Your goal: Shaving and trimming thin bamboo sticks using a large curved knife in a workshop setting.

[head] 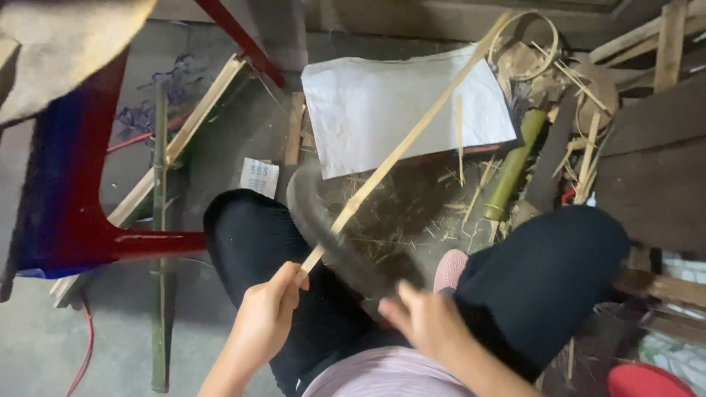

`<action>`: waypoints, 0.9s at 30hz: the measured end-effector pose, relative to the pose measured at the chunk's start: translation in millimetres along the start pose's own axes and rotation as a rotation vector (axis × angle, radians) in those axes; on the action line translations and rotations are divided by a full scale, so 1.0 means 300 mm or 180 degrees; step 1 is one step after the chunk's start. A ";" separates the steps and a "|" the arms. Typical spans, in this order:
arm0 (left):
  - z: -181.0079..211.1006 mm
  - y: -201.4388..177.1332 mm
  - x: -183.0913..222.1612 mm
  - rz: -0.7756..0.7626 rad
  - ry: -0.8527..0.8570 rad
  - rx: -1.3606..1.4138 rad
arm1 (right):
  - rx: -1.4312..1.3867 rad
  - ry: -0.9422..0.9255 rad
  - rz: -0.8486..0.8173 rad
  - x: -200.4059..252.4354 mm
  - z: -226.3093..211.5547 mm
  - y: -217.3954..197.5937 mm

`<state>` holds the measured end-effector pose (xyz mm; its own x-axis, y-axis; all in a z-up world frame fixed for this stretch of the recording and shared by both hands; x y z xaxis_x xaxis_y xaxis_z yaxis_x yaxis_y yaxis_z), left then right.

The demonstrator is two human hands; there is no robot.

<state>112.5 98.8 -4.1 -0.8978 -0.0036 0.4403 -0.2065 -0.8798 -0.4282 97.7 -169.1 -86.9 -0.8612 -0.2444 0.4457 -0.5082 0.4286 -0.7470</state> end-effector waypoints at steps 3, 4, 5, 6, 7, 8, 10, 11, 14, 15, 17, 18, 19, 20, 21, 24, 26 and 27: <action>0.004 0.006 0.016 0.0005 -0.0010 -0.0095 | -0.0010 0.0287 0.0185 -0.040 0.018 -0.014; 0.008 0.006 0.015 -0.0005 -0.0082 -0.0185 | -0.0145 0.0423 0.0334 -0.053 0.022 -0.017; 0.014 -0.002 0.005 0.0018 -0.0040 -0.0188 | -0.0141 0.0401 0.0376 -0.023 0.011 -0.008; 0.018 -0.011 -0.006 0.0097 0.0010 -0.0015 | -0.0037 -0.0114 0.0292 0.004 -0.009 0.006; 0.008 -0.020 0.008 0.0131 0.0005 0.0156 | 0.0048 -0.0588 0.0157 0.064 -0.036 0.041; -0.001 -0.019 0.018 0.0111 -0.0010 0.0149 | 0.0036 -0.0568 0.0145 0.021 -0.023 0.015; -0.014 -0.011 0.034 0.0009 -0.0218 0.0096 | -0.0376 0.0736 0.0023 -0.077 0.038 -0.048; -0.034 -0.011 0.051 -0.0009 -0.0228 0.0091 | -0.0384 0.0753 0.0014 -0.104 0.104 -0.058; -0.086 0.012 0.039 -0.0297 -0.0536 -0.0496 | -0.2094 0.1684 0.0560 -0.183 0.266 -0.143; -0.110 0.036 0.045 -0.0323 -0.0514 -0.0005 | -0.2869 0.0836 0.0495 -0.153 0.260 -0.167; -0.130 0.081 0.050 -0.0372 -0.0501 0.0496 | -0.3598 -0.0014 0.0419 -0.107 0.231 -0.214; -0.126 0.100 0.048 -0.0324 -0.0713 0.0744 | -0.3754 -0.0323 0.0087 -0.097 0.198 -0.235; -0.116 0.113 0.034 -0.0254 -0.0896 0.0991 | -0.3892 -0.0666 -0.0243 -0.101 0.161 -0.266; -0.114 0.119 0.027 -0.0262 -0.0874 0.0999 | -0.3876 -0.0671 -0.0223 -0.110 0.145 -0.262; -0.117 0.130 0.032 -0.0425 -0.0964 0.1379 | -0.4201 -0.0686 -0.0535 -0.111 0.125 -0.245; -0.146 0.153 0.056 -0.0735 -0.1059 0.1865 | -0.4437 -0.0573 -0.0950 -0.106 0.077 -0.218; -0.147 0.153 0.071 -0.0865 -0.1042 0.1960 | -0.4351 -0.0483 -0.1048 -0.107 0.055 -0.210; -0.139 0.152 0.076 -0.0934 -0.1022 0.1698 | -0.4530 -0.0506 -0.1209 -0.107 0.048 -0.207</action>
<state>66.5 78.4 -46.6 -0.6574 0.2023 0.7259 -0.1299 -0.9793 0.1553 156.8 -200.4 -62.1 -0.7213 -0.5845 0.3715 -0.3436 0.7678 0.5408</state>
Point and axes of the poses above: each hand's wrist, its own x-axis away from the middle knuckle, its own y-axis out of the palm, z = x × y, the point moved 2 cm from there along -x, towards the middle knuckle, and after that the axes turned 12 degrees about x, right-handed, at the moved point
